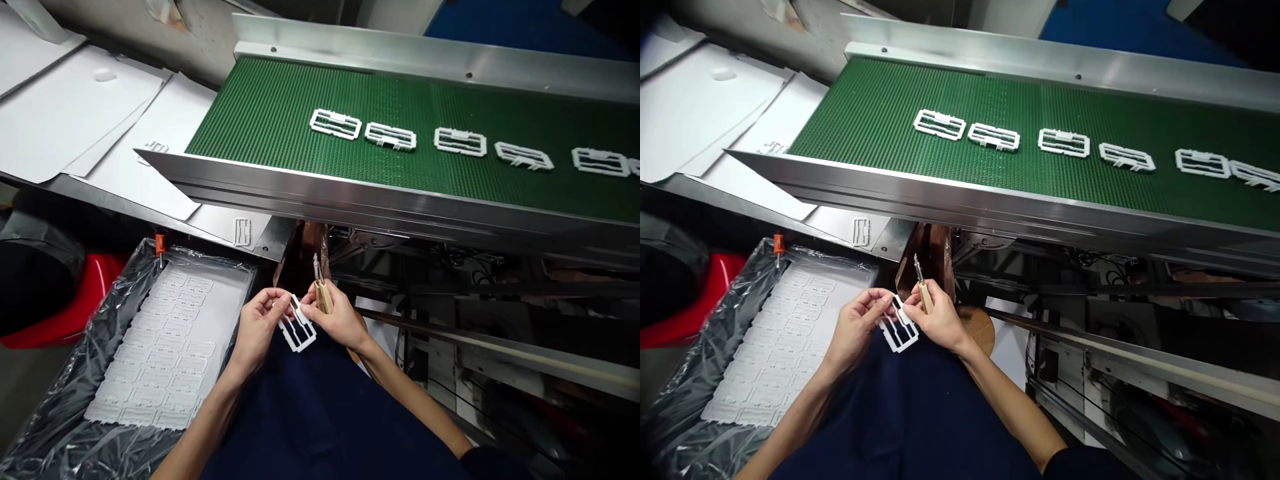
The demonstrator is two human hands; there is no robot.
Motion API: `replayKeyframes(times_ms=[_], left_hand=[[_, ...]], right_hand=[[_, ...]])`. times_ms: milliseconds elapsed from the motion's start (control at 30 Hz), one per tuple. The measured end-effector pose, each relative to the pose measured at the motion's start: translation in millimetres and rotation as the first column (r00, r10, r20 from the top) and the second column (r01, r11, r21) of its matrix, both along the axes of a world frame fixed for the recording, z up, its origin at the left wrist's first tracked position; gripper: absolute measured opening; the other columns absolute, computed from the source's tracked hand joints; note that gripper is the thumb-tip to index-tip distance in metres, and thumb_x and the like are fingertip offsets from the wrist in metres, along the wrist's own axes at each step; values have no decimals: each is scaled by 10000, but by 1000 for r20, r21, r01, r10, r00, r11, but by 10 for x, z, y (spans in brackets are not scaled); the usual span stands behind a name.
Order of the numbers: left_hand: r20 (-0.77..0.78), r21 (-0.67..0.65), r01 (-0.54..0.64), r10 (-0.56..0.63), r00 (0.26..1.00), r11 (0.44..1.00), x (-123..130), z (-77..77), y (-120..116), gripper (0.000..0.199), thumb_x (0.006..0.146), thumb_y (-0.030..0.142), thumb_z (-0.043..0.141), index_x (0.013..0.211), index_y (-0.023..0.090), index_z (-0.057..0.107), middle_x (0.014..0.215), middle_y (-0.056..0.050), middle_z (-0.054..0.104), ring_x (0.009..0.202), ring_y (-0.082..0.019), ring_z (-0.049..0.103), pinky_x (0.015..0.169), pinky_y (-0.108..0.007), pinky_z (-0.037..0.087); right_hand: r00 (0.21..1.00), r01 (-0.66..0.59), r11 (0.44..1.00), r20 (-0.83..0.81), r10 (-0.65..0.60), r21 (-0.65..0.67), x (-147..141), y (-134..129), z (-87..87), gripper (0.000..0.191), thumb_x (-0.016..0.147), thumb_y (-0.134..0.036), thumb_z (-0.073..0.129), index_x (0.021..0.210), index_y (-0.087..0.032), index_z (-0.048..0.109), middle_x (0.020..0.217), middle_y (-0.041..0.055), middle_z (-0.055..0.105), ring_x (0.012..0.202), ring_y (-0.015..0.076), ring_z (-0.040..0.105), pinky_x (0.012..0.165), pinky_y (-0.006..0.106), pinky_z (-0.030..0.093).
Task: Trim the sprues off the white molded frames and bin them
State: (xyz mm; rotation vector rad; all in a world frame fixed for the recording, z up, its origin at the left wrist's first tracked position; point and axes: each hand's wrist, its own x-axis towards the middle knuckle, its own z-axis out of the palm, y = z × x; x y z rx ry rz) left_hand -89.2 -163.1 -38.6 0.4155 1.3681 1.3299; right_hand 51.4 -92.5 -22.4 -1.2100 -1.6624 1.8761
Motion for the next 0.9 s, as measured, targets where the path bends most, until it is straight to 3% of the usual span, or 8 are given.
replayKeyframes(times_ms=[333,633,900], left_hand=[[301,-142,126,-78,950,982,-207,-13,38,165,743,217,689,869,120,646,768,-57,670,715,-163,642,662,-245,538],[281,-192,81,-25,959,978,-202,3,116,157,749,194,682,866,98,639,757,-75,688,673,-161,657,663,-230,551],[315,-217,139,-65,947,966,-232,13,169,137,768,162,650,886,94,635,796,-93,687,738,-191,666,671,-256,562]], right_hand=[[990,25,966,-127,-60,-257,61,85,-133,360,661,-340,701,873,-179,458,668,-40,531,514,71,482,491,207,406],[981,44,956,-170,-96,-292,91,116,-184,404,642,-349,734,884,-169,465,689,-26,549,548,76,501,509,206,421],[980,29,955,-177,-85,-295,95,158,-162,421,615,-320,753,886,-166,469,667,-36,557,534,69,495,513,202,408]])
